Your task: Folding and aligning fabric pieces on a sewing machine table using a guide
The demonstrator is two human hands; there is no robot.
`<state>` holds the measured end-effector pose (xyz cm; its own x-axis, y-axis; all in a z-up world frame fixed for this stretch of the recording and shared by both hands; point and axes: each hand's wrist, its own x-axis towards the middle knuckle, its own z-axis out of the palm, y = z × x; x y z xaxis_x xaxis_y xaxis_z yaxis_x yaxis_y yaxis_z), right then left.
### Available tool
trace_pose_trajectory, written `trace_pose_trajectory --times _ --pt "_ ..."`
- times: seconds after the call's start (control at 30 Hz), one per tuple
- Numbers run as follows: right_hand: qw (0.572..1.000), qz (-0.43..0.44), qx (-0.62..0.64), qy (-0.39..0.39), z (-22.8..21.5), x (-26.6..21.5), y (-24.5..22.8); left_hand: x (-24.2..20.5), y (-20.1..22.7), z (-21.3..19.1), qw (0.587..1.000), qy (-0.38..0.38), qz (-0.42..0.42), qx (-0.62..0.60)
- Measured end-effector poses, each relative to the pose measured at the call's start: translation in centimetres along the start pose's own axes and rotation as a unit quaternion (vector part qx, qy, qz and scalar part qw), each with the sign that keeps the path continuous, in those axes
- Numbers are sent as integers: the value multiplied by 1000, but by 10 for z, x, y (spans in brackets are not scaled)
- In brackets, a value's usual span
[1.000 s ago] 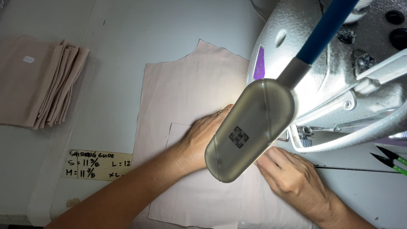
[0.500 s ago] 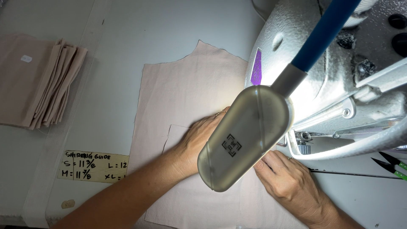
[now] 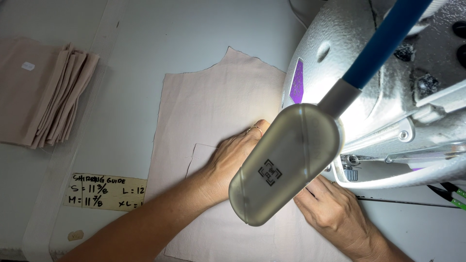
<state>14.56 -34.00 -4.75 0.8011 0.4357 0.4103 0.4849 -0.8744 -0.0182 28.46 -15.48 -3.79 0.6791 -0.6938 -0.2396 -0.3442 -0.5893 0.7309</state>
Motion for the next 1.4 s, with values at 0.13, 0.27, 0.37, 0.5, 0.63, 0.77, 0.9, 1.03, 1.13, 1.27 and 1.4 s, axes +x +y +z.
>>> trace_pose_trajectory --times 0.13,0.27,0.37,0.5,0.63,0.77,0.9,1.03,1.13,1.27,1.4 --pt "1000 14 8 -6 6 -6 1 2 -5 4 999 7 28 18" --pt "999 -8 -40 -32 6 -9 1 -7 6 -5 1000 18 11 -18" --pt "995 -34 -19 -95 1 -13 10 -6 -11 21 997 78 24 16" --pt "989 -82 -26 -124 -8 -6 21 -40 -8 9 990 79 96 -60" --pt "994 -36 -43 -93 -6 -3 16 -57 -16 17 992 18 118 -48" --pt "998 -24 -24 -45 -12 12 10 -55 -39 39 922 176 320 128" --pt "997 -23 5 -68 -1 -8 19 -53 -43 40 923 175 321 124" --pt "990 49 44 -128 5 -19 23 -52 -34 27 947 85 294 95" --pt "988 60 48 -135 6 -34 20 -47 -31 22 947 76 294 102" --pt "990 52 46 -119 3 -44 -1 -38 -38 25 936 119 300 138" --pt "993 43 48 -103 3 -48 -7 -30 -37 22 950 82 258 156"
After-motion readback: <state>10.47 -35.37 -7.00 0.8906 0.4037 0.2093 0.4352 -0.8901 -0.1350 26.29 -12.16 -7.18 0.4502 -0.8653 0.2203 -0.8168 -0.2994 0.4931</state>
